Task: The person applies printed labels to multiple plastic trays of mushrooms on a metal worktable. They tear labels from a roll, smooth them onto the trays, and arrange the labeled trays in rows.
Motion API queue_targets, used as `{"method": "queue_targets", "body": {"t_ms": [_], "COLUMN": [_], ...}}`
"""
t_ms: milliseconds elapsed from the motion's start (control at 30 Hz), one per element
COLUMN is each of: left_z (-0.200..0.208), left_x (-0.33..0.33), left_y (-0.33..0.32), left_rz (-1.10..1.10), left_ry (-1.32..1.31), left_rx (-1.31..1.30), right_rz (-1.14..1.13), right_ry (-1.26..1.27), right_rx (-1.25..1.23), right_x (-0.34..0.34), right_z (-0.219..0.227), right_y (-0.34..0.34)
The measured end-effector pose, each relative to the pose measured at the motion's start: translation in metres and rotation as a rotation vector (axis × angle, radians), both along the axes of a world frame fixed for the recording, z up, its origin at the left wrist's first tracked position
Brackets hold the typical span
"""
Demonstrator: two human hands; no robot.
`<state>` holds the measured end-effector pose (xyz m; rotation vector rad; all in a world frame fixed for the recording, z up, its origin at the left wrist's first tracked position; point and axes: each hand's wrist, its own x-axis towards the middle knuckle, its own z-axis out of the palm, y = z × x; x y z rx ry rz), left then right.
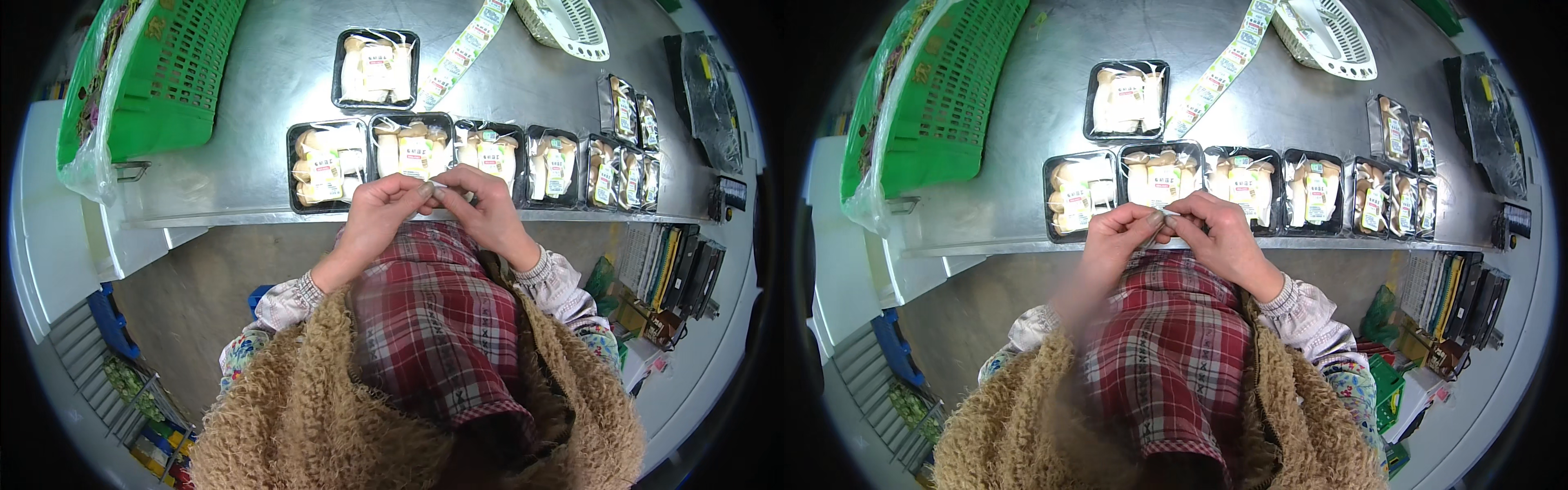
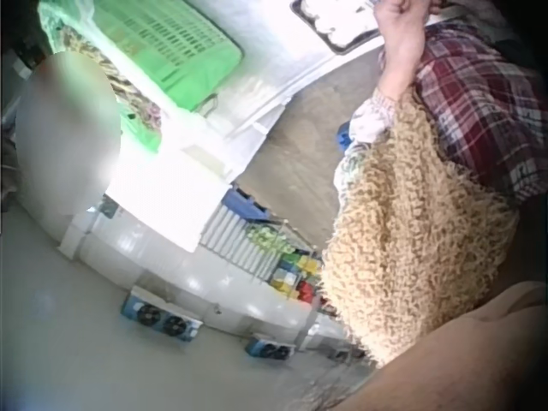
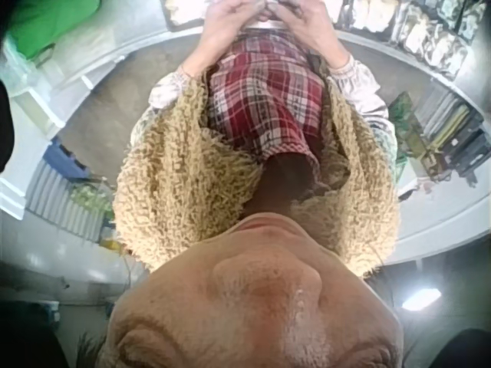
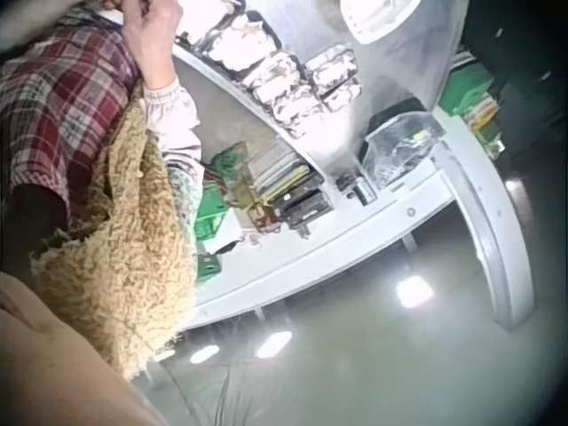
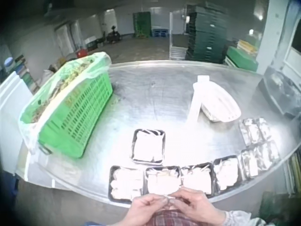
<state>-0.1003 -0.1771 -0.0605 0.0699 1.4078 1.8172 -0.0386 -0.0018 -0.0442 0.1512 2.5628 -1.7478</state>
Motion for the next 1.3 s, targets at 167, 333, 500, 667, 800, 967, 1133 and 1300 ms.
{"method": "queue_targets", "body": {"t_ms": [167,333,500,667,800,967,1133,1300], "left_z": [-0.013,0.000,-0.004,-0.003,-0.008,-0.009,-0.021,-0.020], "left_x": [0.002,0.000,0.002,0.001,0.001,-0.001,0.000,-0.002], "left_y": [-0.009,-0.015,-0.025,-0.035,-0.042,-0.049,-0.054,-0.057], "left_rz": [0.017,0.058,0.092,0.086,0.091,0.082,0.124,0.154], "left_ry": [0.315,0.318,0.475,0.587,0.637,0.682,0.465,0.314], "left_rx": [-0.063,-0.068,-0.103,-0.162,-0.194,-0.240,-0.260,-0.238], "right_rz": [-0.116,0.000,-0.002,-0.003,-0.040,-0.013,0.003,-0.410], "right_ry": [0.293,0.245,0.170,0.152,0.103,0.073,0.034,-0.258], "right_rx": [0.202,0.101,0.094,0.101,0.040,0.060,0.044,-0.287], "right_x": [-0.006,-0.004,-0.005,-0.008,-0.008,-0.011,-0.022,-0.064], "right_z": [0.004,0.004,0.009,0.005,0.001,0.001,-0.004,-0.046], "right_y": [-0.014,-0.021,-0.032,-0.040,-0.048,-0.051,-0.044,-0.013]}}
